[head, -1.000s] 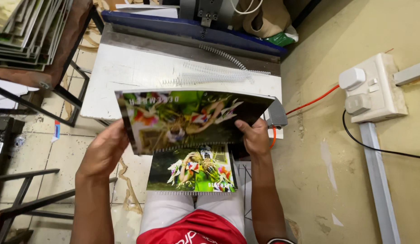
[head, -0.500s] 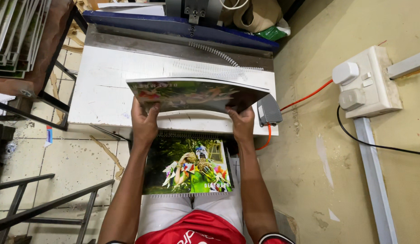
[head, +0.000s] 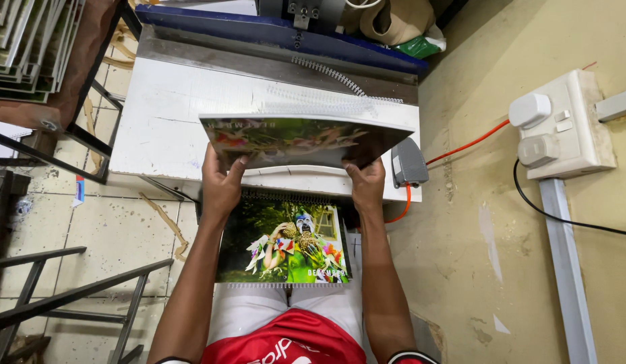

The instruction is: The person sits on the floor and binds a stack of printed calendar pages using a white plastic spiral coil. They align the pages, insert the coil through the pre-punched holes, and secure the binding by hand.

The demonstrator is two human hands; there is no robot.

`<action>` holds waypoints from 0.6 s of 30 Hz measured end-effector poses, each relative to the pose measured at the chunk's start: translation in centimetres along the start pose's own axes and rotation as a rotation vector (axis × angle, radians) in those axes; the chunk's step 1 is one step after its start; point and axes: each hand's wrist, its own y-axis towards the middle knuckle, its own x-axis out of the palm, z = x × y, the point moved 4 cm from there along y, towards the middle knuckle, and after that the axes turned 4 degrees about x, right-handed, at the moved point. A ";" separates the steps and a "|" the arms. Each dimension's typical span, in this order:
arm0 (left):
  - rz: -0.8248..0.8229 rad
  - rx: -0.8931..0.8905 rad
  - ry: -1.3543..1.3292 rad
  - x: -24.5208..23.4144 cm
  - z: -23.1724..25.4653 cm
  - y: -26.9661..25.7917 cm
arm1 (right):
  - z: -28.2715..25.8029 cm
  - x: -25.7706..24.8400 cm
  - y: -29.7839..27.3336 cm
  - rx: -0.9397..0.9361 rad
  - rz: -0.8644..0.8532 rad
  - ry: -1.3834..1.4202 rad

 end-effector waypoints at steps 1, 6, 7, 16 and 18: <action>-0.001 -0.006 0.001 -0.2 -0.6 -0.3 | 2.6 -1.2 0.4 0.006 0.002 0.000; -0.020 -0.110 0.139 -0.6 -1.8 -1.0 | 13.2 -8.2 1.5 0.077 -0.010 -0.143; -0.026 -0.122 0.136 -0.5 -1.1 -0.9 | 10.1 -6.5 1.2 0.088 -0.002 -0.147; -0.069 -0.192 0.218 -0.9 -0.6 -1.9 | -1.1 -1.4 -1.8 0.118 -0.072 -0.262; -0.105 -0.476 0.343 -0.3 3.7 -2.1 | -1.6 -1.7 -3.4 0.274 -0.109 -0.243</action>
